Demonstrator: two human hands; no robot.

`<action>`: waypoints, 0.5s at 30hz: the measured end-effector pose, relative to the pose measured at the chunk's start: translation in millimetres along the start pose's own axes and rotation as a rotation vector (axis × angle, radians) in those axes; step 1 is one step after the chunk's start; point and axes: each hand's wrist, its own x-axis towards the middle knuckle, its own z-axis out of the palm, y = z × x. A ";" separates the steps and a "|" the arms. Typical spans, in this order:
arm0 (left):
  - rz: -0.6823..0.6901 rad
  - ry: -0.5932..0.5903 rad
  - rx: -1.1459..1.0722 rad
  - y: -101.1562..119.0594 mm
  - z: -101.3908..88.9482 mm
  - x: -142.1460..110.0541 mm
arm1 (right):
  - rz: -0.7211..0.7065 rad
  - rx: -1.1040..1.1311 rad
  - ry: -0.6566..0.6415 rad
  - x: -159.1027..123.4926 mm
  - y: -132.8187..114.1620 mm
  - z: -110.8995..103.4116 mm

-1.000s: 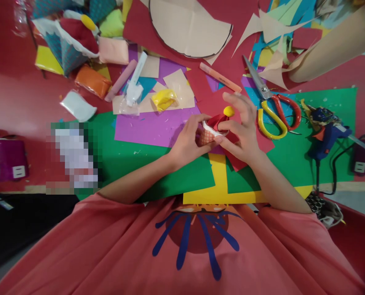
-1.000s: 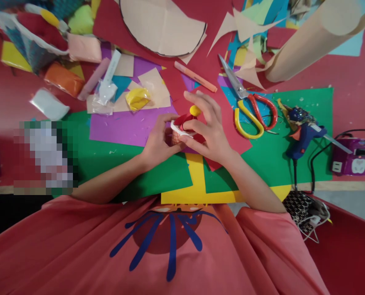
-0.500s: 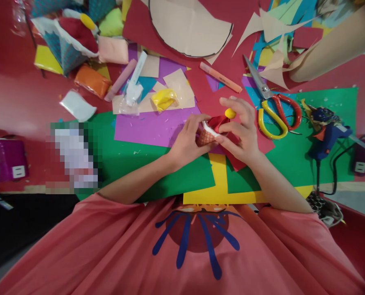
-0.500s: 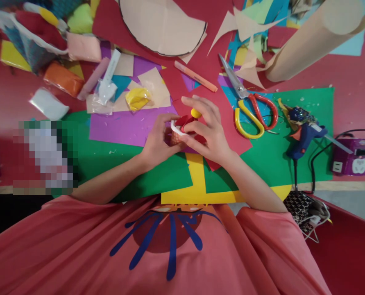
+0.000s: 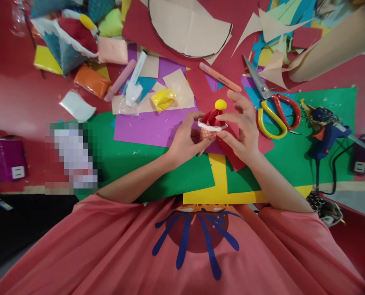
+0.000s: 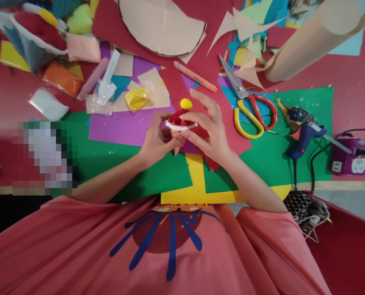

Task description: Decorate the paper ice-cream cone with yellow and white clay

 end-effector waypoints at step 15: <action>0.051 0.020 0.063 -2.8 -3.3 0.7 | 0.166 0.240 -0.077 2.5 0.0 -0.3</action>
